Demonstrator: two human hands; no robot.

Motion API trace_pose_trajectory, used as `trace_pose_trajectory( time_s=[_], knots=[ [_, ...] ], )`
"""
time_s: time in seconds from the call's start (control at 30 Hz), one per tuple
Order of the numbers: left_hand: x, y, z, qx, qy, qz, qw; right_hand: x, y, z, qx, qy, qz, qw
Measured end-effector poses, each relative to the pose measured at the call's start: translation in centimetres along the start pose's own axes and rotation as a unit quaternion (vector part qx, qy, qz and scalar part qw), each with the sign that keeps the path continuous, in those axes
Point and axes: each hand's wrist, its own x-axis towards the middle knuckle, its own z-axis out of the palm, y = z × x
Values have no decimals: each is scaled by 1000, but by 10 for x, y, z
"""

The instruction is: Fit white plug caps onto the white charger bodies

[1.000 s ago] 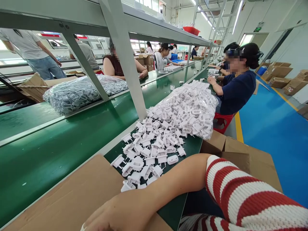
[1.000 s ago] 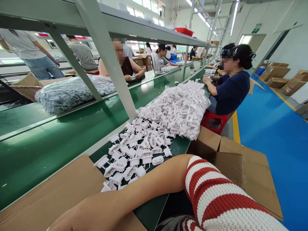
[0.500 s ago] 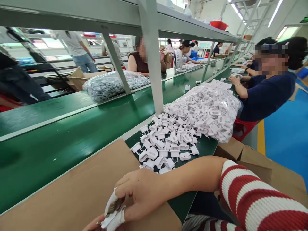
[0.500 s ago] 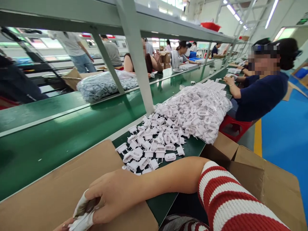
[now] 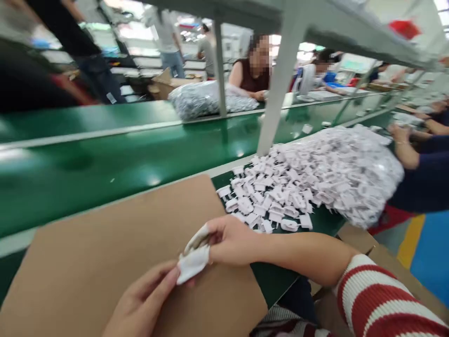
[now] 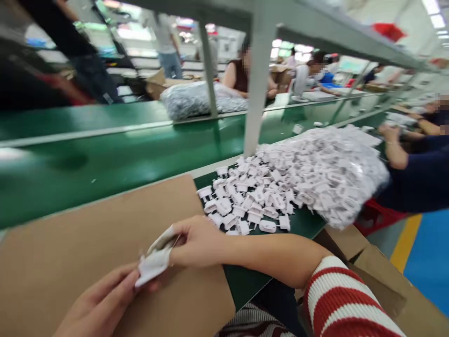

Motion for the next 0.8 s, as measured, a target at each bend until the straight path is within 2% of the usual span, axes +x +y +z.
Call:
trace_pose_trajectory(
  time_s=[0.03,0.13,0.23,0.33,0.8],
  knots=[
    [-4,5,5,-21,-1,25,999,-3,-4,1,28,21,9,999],
    [-10,17,14,-106,-59,64,990,-8,-20,1,68,50,36,996],
    [-11,24,17,-175,-91,89,976,-9,-29,1,30,73,39,996],
    [-13,30,19,-198,-106,88,970,-12,-29,2,-11,70,35,997],
    [-12,28,20,-240,-92,57,965,-15,-25,-4,-24,40,36,998]
  ],
)
